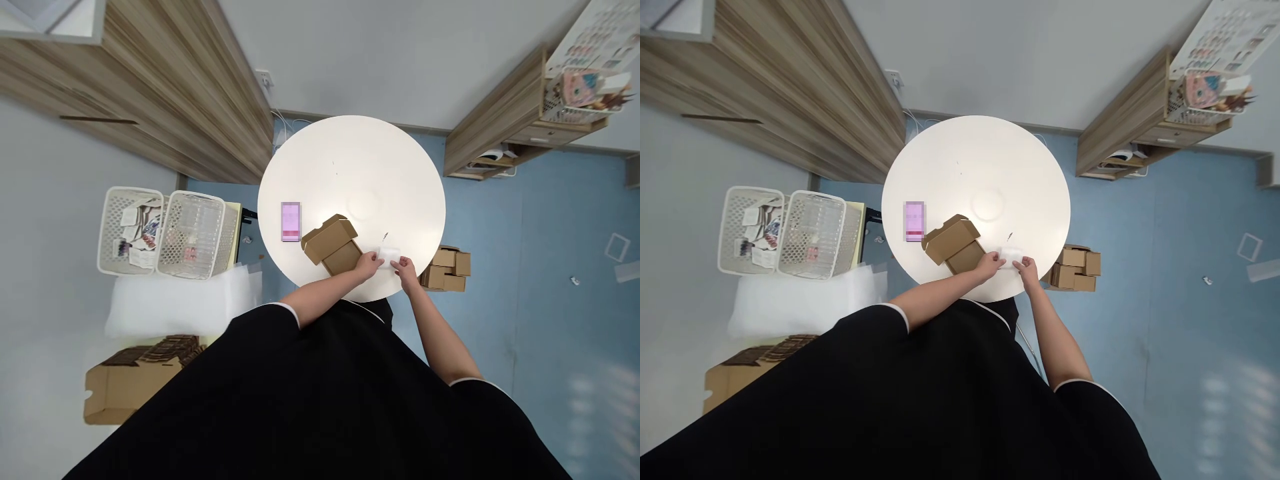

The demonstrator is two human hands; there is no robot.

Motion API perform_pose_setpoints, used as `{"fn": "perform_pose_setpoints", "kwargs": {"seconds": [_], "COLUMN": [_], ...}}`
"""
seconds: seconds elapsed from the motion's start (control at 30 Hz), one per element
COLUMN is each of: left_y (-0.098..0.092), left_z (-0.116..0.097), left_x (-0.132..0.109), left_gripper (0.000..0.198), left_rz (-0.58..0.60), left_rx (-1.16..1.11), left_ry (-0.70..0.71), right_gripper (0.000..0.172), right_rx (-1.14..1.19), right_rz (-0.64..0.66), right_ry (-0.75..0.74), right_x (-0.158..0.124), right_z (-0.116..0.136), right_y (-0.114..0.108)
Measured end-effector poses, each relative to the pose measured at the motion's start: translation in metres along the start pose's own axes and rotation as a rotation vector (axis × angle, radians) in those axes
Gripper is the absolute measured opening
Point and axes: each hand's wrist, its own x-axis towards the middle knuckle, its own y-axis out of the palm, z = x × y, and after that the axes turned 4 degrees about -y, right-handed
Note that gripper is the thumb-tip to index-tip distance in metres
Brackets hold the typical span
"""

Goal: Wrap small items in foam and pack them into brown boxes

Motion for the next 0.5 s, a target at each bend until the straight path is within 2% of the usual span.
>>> {"fn": "perform_pose_setpoints", "kwargs": {"seconds": [0.1, 0.17, 0.23, 0.3, 0.4, 0.5], "left_y": [-0.027, -0.046, -0.063, -0.076, -0.084, -0.083], "left_z": [0.025, 0.04, 0.05, 0.055, 0.052, 0.046], "left_x": [-0.026, -0.04, -0.05, -0.055, -0.051, -0.04], "left_gripper": [0.016, 0.028, 0.043, 0.047, 0.034, 0.029], "left_rz": [0.008, -0.055, -0.166, -0.277, -0.403, -0.458], "left_rx": [-0.188, -0.279, -0.298, -0.262, -0.172, -0.089], "left_ry": [0.028, 0.017, -0.021, -0.076, -0.183, -0.274], "right_gripper": [0.052, 0.044, 0.035, 0.027, 0.019, 0.017], "right_rx": [0.093, 0.06, -0.084, -0.311, -0.629, -0.811], "right_rz": [0.171, 0.307, 0.434, 0.519, 0.538, 0.489], "right_ry": [0.041, 0.028, -0.059, -0.187, -0.324, -0.358], "right_x": [-0.02, -0.027, -0.029, -0.025, -0.014, -0.006], "right_z": [0.008, 0.017, 0.03, 0.043, 0.058, 0.06], "right_y": [0.012, 0.033, 0.061, 0.089, 0.125, 0.143]}}
